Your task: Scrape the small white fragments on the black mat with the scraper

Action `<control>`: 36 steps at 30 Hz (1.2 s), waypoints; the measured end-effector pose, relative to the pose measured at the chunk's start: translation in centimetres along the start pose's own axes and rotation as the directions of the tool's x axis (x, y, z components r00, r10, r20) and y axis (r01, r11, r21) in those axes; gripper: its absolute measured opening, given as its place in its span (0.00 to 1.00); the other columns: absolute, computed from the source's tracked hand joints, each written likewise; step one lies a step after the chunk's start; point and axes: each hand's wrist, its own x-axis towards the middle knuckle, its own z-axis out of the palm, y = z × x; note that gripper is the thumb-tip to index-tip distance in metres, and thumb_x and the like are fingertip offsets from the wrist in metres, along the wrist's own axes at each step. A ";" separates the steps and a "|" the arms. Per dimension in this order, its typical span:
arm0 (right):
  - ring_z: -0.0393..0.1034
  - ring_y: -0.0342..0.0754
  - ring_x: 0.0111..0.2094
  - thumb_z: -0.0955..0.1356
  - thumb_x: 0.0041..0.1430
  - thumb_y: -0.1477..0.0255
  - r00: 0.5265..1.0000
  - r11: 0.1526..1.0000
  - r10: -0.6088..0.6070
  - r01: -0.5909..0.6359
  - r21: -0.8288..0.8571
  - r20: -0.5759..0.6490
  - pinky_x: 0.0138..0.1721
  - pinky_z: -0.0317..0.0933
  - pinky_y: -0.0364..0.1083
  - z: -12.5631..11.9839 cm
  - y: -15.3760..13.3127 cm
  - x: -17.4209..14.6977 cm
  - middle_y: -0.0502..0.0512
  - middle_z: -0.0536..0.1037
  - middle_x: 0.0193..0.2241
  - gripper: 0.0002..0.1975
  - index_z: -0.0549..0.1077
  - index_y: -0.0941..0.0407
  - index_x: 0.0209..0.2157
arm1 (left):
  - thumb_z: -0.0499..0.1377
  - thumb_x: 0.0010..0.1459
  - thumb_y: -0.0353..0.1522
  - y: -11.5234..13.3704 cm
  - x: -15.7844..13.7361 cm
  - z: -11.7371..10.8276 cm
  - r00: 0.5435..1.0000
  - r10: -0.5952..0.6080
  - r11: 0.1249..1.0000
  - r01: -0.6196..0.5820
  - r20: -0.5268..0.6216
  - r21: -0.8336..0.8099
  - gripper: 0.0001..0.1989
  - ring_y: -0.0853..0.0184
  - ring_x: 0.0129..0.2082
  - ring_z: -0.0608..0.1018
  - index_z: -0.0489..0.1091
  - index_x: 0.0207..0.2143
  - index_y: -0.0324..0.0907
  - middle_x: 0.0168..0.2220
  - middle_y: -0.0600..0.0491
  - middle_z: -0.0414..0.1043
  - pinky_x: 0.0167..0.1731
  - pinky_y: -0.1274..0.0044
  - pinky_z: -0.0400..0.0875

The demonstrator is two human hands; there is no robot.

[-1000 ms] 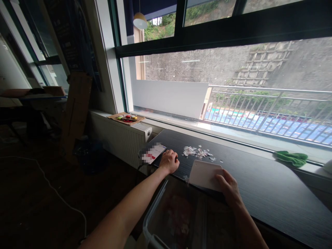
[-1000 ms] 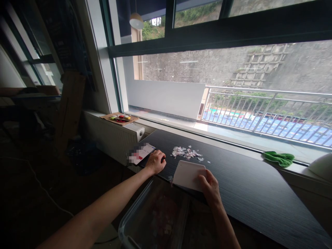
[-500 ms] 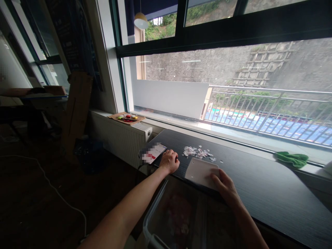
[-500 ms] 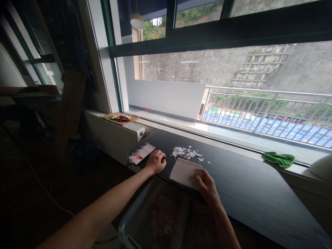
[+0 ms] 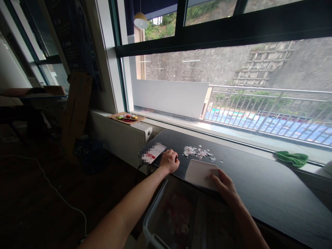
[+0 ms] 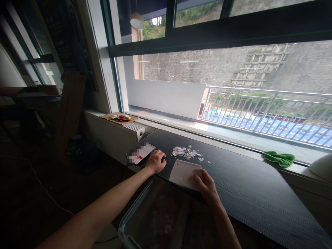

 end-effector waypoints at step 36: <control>0.72 0.52 0.32 0.69 0.45 0.59 0.981 0.966 0.017 0.034 0.255 -0.194 0.32 0.65 0.49 0.4 -0.6 1.3 0.54 0.79 0.30 0.17 0.74 0.56 0.34 | 0.54 0.56 0.28 -1.4 0.5 0.4 0.995 0.087 0.996 -0.085 -0.051 0.034 0.07 0.61 0.43 0.73 0.71 0.35 0.43 0.38 0.50 0.71 0.44 0.70 0.66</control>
